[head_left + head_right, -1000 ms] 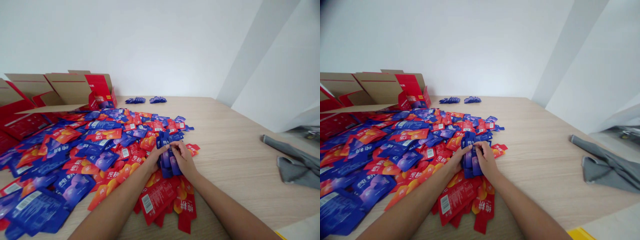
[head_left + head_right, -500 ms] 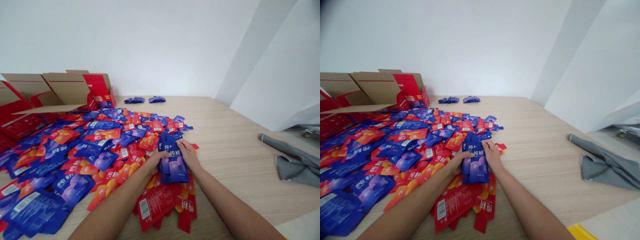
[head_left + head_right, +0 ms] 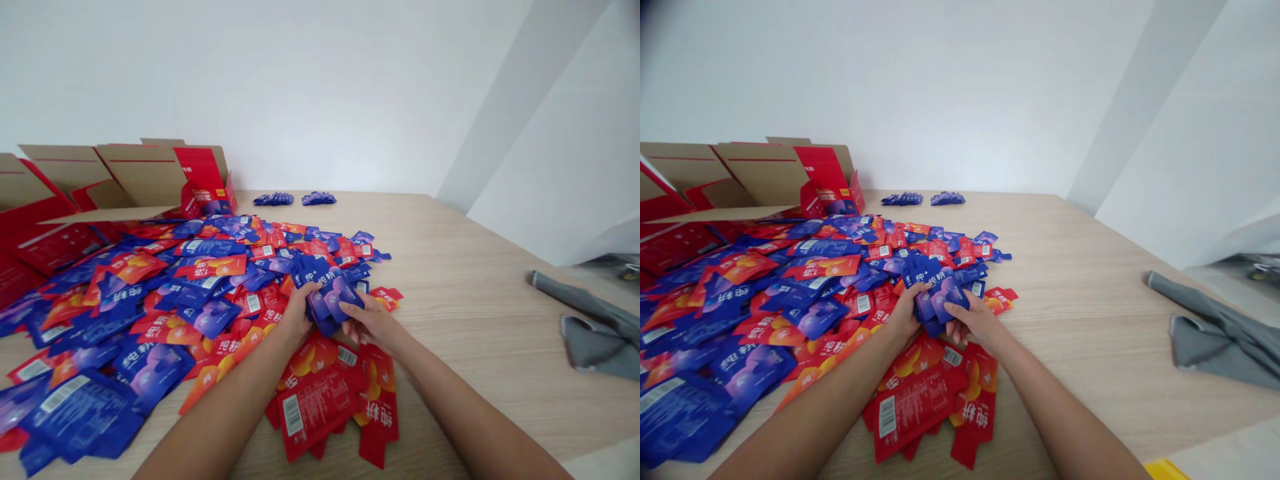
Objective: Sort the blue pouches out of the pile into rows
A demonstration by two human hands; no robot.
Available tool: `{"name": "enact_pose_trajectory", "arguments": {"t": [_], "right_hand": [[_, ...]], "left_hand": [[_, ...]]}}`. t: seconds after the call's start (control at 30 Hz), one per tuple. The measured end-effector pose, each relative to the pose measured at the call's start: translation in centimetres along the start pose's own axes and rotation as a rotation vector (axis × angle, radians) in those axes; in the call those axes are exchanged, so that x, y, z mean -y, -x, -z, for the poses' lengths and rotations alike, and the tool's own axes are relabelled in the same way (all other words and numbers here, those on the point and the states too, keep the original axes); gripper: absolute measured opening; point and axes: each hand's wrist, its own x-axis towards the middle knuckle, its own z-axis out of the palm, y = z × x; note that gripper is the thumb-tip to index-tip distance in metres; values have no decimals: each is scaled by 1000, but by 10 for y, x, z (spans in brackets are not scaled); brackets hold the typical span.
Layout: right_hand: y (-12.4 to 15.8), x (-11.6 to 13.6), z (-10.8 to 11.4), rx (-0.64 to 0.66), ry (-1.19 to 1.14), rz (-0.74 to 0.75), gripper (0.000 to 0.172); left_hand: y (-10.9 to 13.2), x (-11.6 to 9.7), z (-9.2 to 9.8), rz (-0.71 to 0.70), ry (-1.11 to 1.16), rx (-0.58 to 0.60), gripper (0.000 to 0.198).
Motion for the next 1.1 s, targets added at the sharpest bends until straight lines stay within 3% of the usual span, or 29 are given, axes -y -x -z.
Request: {"name": "enact_pose_trajectory", "arguments": {"t": [0.3, 0.47, 0.67, 0.83, 0.97, 1.1], "right_hand": [[-1, -1, 9, 154, -64, 4, 43], [0, 3, 9, -4, 33, 39, 42], [-1, 3, 12, -25, 83, 42, 45], [-4, 1, 20, -127, 316, 84, 44], [-6, 2, 18, -256, 463, 128, 37], [-5, 1, 8, -329, 372, 41, 38]], "left_hand": [[1, -1, 2, 101, -5, 22, 3], [1, -1, 1, 72, 10, 3, 2], [1, 0, 2, 76, -5, 23, 6], [0, 1, 4, 77, -26, 20, 5], [2, 4, 2, 84, -60, 91, 12], [2, 5, 2, 114, -80, 142, 16]]}}
